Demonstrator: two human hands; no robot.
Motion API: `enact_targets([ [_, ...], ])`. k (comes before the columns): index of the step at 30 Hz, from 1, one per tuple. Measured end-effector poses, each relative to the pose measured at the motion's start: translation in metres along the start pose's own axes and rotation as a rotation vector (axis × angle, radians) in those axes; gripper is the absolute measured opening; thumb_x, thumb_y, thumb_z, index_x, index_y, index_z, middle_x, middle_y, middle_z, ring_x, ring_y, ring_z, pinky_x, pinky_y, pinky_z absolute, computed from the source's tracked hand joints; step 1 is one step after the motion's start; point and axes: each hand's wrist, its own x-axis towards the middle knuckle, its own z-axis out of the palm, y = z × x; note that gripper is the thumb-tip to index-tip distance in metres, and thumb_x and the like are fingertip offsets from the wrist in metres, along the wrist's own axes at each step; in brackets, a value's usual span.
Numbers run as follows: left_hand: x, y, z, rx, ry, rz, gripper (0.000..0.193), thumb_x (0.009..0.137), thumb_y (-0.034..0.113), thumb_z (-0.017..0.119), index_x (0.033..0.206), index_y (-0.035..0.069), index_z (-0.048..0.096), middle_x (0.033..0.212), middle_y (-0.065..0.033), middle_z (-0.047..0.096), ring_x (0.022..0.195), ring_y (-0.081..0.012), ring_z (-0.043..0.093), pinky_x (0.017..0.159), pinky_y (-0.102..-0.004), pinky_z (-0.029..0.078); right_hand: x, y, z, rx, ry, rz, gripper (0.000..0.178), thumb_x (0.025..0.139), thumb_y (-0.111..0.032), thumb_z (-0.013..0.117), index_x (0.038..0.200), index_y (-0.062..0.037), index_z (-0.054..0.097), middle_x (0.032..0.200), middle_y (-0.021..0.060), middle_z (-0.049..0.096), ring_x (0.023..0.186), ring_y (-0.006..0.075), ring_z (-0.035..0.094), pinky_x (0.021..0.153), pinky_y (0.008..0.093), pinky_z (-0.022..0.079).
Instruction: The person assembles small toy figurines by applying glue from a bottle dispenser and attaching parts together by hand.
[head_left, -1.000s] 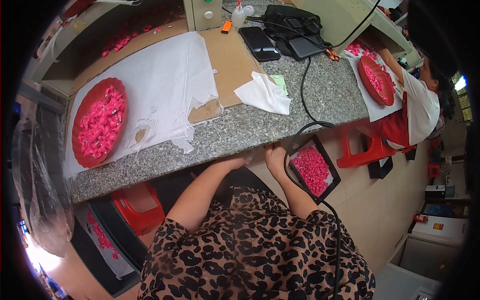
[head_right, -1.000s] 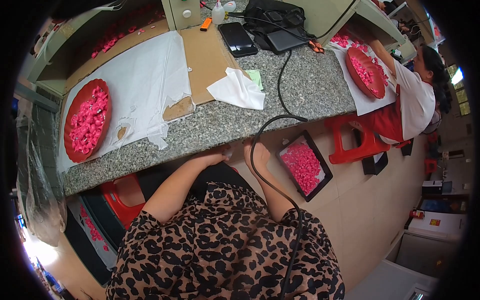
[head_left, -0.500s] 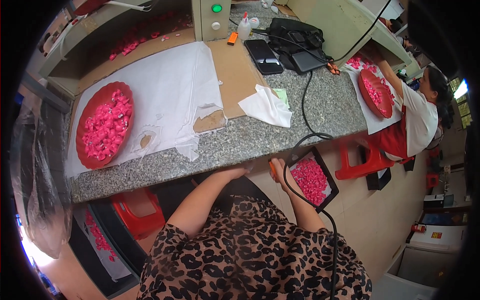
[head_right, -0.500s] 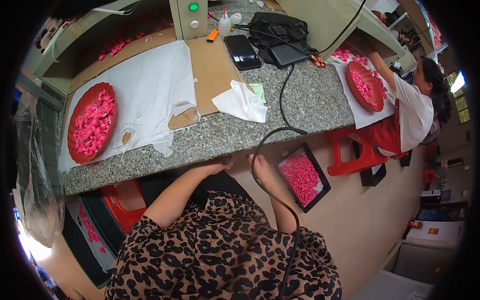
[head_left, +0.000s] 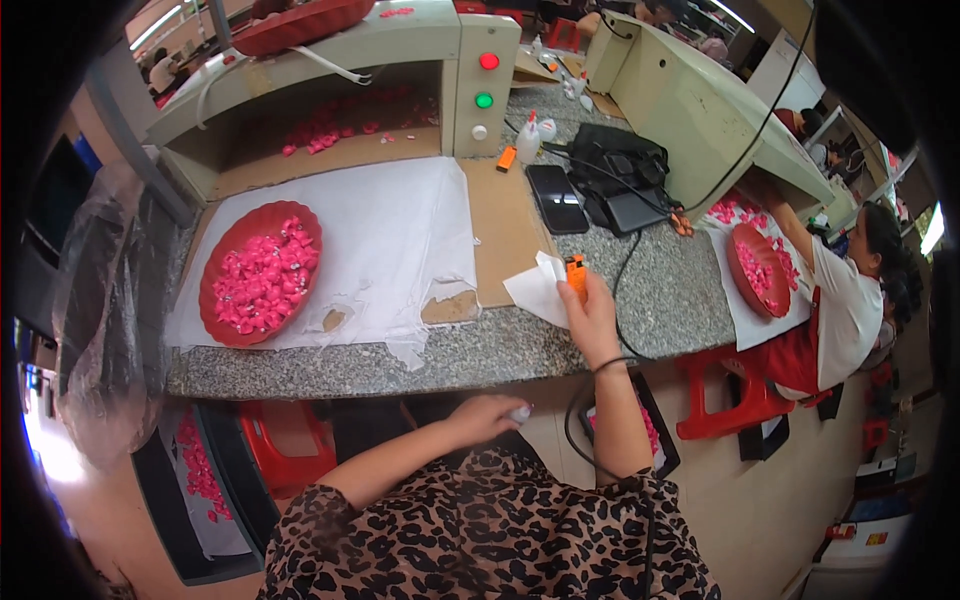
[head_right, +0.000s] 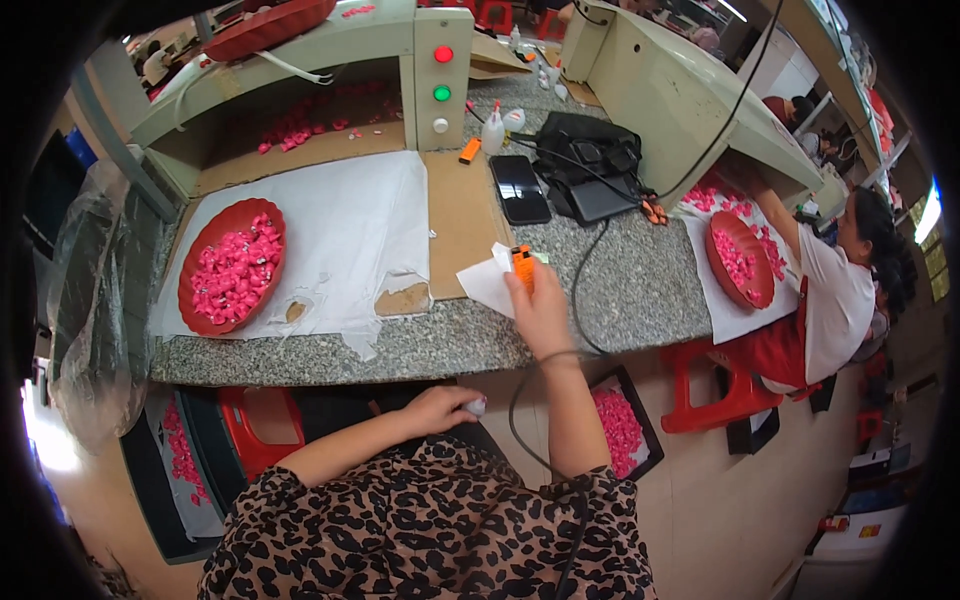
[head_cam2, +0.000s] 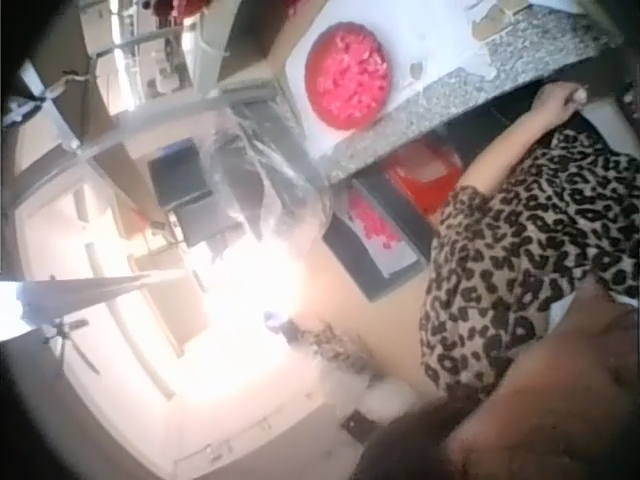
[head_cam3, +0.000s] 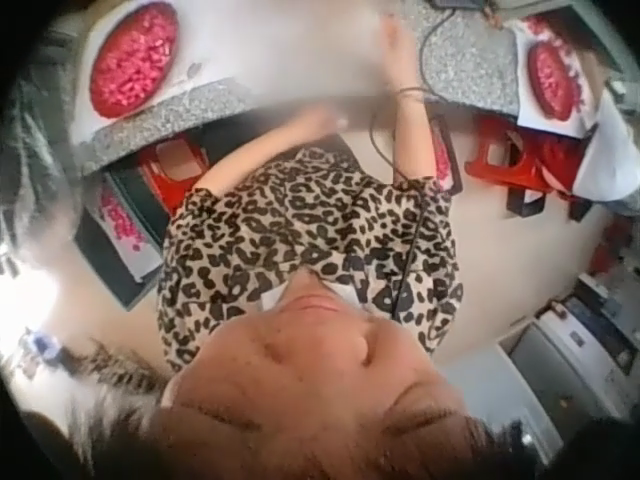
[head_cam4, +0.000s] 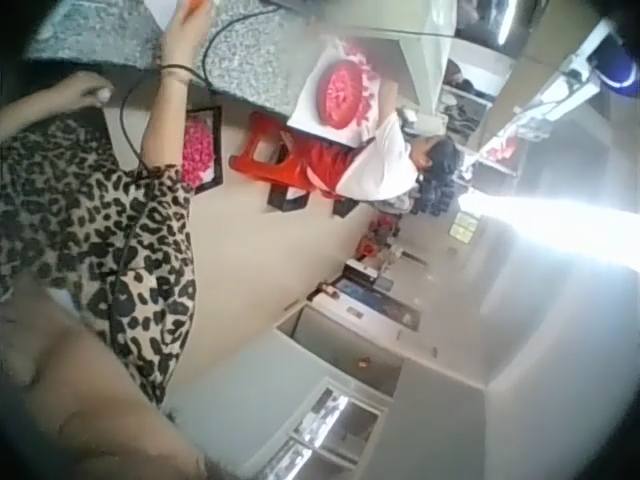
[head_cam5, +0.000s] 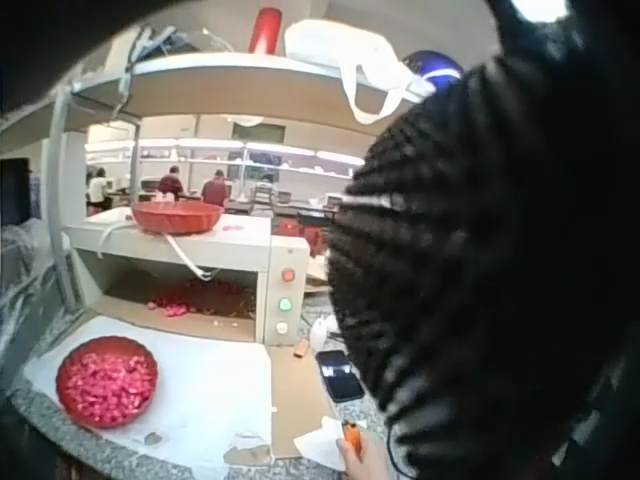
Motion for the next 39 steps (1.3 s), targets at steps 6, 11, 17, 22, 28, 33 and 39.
enact_targets([
  [6, -0.014, 0.081, -0.057, -0.239, 0.025, 0.003, 0.036, 0.077, 0.021, 0.061, 0.107, 0.005, 0.05, 0.093, -0.0118, 0.059, 0.082, -0.0236, 0.058, 0.073, -0.0322, 0.045, 0.051, 0.043, 0.004, -0.242, 0.105, 0.161, 0.027, 0.077, -0.013, 0.055, 0.098, 0.0024, 0.05, 0.092, 0.0214, 0.052, 0.085, 0.0364, 0.051, 0.074, 0.0408, 0.041],
  [11, 0.045, 0.088, -0.107, -0.118, 0.345, -0.015, 0.03, 0.076, 0.018, 0.06, 0.098, 0.003, 0.047, 0.082, -0.0135, 0.056, 0.074, -0.0254, 0.055, 0.066, -0.0332, 0.043, 0.058, 0.061, 0.0, -0.567, 0.03, 0.112, 0.026, 0.076, -0.016, 0.056, 0.097, 0.0001, 0.054, 0.097, 0.0186, 0.051, 0.092, 0.0356, 0.047, 0.077, 0.0399, 0.039],
  [17, 0.127, 0.044, -0.134, 0.072, 0.615, 0.098, 0.03, 0.068, 0.013, 0.066, 0.092, 0.002, 0.051, 0.075, -0.0101, 0.055, 0.066, -0.0216, 0.053, 0.061, -0.0313, 0.043, 0.062, 0.016, 0.006, -0.123, 0.015, 0.052, 0.028, 0.079, -0.017, 0.053, 0.101, 0.001, 0.054, 0.098, 0.0181, 0.052, 0.09, 0.0325, 0.05, 0.076, 0.0379, 0.04],
  [22, 0.165, 0.024, -0.132, 0.129, 0.559, 0.035, 0.03, 0.063, 0.01, 0.067, 0.088, 0.003, 0.052, 0.074, -0.0113, 0.056, 0.073, -0.0256, 0.053, 0.067, -0.034, 0.042, 0.057, 0.035, 0.021, 0.314, -0.205, -0.094, 0.028, 0.078, -0.015, 0.055, 0.1, 0.0032, 0.053, 0.091, 0.0125, 0.055, 0.082, 0.0233, 0.055, 0.073, 0.0329, 0.043],
  [28, 0.158, 0.035, -0.154, 0.296, 0.236, 0.14, 0.034, 0.066, 0.016, 0.064, 0.096, 0.004, 0.053, 0.083, -0.0129, 0.057, 0.091, -0.0288, 0.049, 0.078, -0.036, 0.039, 0.055, 0.044, 0.027, 0.369, -0.1, 0.198, 0.03, 0.071, -0.01, 0.065, 0.096, 0.0027, 0.053, 0.085, 0.0081, 0.054, 0.075, 0.0137, 0.052, 0.062, 0.0252, 0.044],
  [33, 0.147, 0.002, -0.241, 0.231, 0.249, 0.013, 0.024, 0.072, 0.013, 0.059, 0.093, 0.0, 0.057, 0.086, -0.0154, 0.056, 0.087, -0.0292, 0.053, 0.076, -0.0356, 0.043, 0.049, 0.034, 0.032, 0.306, -0.024, 0.146, 0.027, 0.069, -0.01, 0.066, 0.09, 0.0026, 0.053, 0.079, 0.0073, 0.053, 0.069, 0.0124, 0.049, 0.059, 0.0235, 0.04],
  [39, 0.142, -0.091, -0.352, 0.574, 0.84, -0.62, 0.03, 0.068, -0.003, 0.048, 0.096, 0.001, 0.056, 0.1, -0.0244, 0.052, 0.105, -0.0364, 0.045, 0.087, -0.0387, 0.038, 0.048, 0.039, 0.04, 0.286, 0.011, 0.135, 0.029, 0.067, -0.014, 0.069, 0.087, 0.0004, 0.054, 0.077, 0.0067, 0.052, 0.064, 0.0128, 0.045, 0.058, 0.0243, 0.037],
])
